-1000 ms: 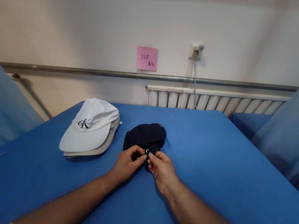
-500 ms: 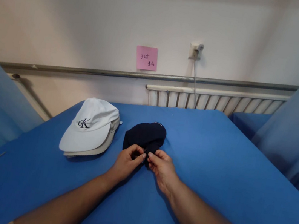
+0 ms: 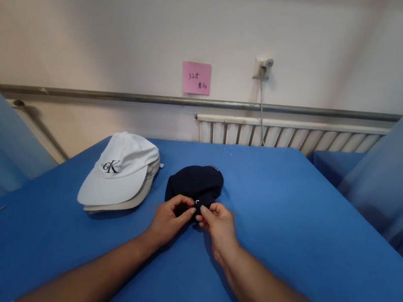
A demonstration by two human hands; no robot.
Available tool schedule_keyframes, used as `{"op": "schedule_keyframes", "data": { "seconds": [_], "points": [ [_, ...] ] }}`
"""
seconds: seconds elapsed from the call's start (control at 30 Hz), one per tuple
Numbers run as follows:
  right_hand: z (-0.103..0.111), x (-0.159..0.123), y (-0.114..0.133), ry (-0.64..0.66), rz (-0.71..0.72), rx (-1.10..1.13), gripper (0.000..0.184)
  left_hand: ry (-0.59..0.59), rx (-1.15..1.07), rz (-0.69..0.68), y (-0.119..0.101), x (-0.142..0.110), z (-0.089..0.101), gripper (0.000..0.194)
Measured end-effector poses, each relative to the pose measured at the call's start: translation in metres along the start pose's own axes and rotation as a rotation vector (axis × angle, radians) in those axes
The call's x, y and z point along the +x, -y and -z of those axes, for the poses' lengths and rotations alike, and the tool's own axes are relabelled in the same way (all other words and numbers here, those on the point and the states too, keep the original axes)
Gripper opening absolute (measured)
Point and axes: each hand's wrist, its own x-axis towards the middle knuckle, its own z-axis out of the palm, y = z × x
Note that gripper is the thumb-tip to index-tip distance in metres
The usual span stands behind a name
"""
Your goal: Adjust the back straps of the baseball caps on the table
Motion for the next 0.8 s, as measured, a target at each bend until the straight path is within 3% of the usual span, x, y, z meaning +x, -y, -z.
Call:
{"op": "schedule_keyframes", "data": {
  "seconds": [0.27, 0.4, 0.63, 0.8],
  "points": [
    [-0.0012, 0.0014, -0.0008, 0.021, 0.035, -0.03, 0.04, -0.06, 0.017, -0.012, -0.0013, 0.0019, -0.0003, 0.01],
    [-0.0005, 0.0052, -0.0039, 0.003, 0.077, -0.06, 0.038, -0.021, -0.012, -0.059, -0.0015, 0.0016, -0.0006, 0.011],
    [-0.0004, 0.0092, -0.0084, -0.048, 0.106, -0.138, 0.036, 0.005, -0.036, -0.003, -0.0014, 0.0008, -0.0003, 0.015],
    [-0.0006, 0.0081, -0.0077, -0.081, 0.115, -0.185, 0.037, 0.027, -0.062, 0.004, 0.0, 0.0019, -0.0013, 0.008]
  ]
}}
